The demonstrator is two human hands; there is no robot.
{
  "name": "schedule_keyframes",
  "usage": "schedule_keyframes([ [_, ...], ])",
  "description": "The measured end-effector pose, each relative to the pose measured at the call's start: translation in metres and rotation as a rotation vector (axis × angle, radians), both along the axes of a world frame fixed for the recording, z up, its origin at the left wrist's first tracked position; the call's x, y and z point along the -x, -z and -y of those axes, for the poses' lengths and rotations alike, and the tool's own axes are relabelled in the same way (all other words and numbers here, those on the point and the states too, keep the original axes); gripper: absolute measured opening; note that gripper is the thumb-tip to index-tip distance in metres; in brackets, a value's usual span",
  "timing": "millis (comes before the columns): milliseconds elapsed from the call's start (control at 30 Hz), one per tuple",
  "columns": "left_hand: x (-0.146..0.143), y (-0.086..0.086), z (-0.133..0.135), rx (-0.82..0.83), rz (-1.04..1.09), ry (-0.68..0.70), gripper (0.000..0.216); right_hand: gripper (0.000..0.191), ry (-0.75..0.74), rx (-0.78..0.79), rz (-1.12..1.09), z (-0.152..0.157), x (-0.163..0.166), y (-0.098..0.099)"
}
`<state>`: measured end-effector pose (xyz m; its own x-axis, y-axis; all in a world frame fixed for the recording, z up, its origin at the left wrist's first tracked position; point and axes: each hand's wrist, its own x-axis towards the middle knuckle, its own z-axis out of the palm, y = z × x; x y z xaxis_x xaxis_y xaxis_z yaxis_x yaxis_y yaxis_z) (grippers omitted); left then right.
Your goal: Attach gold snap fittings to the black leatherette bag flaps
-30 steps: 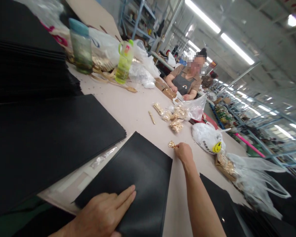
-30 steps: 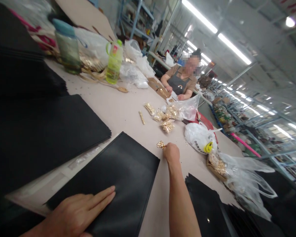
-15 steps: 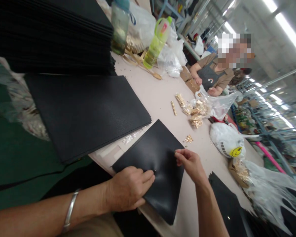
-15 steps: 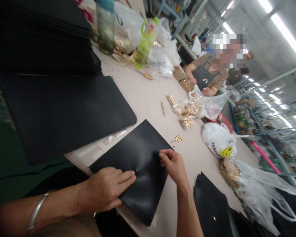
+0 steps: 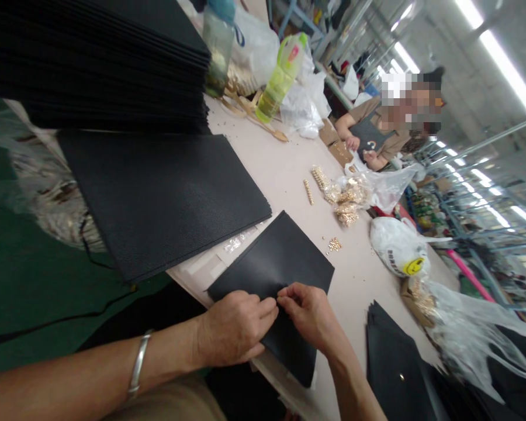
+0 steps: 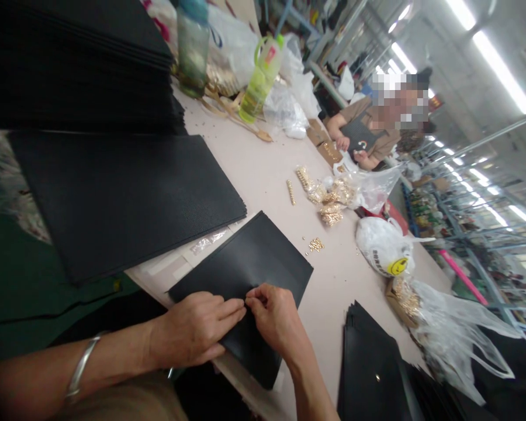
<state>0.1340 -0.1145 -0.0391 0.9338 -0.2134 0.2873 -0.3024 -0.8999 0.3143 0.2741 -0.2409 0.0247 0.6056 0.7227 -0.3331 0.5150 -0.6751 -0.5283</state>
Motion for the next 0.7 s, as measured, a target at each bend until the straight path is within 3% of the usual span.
schedule_keyframes([
  [267, 0.0, 0.0, -0.001, 0.017, -0.012, 0.014, 0.056, 0.011, 0.028, 0.086, -0.113, -0.008, -0.011, 0.002],
  [500, -0.001, 0.0, -0.001, 0.034, -0.032, 0.012, 0.057, 0.006, 0.021, 0.254, -0.177, -0.02, -0.022, 0.001],
  [700, -0.001, 0.001, 0.0, 0.049, -0.075, 0.027, 0.058, 0.002, -0.058, 0.313, -0.065, -0.028, -0.022, -0.005],
])
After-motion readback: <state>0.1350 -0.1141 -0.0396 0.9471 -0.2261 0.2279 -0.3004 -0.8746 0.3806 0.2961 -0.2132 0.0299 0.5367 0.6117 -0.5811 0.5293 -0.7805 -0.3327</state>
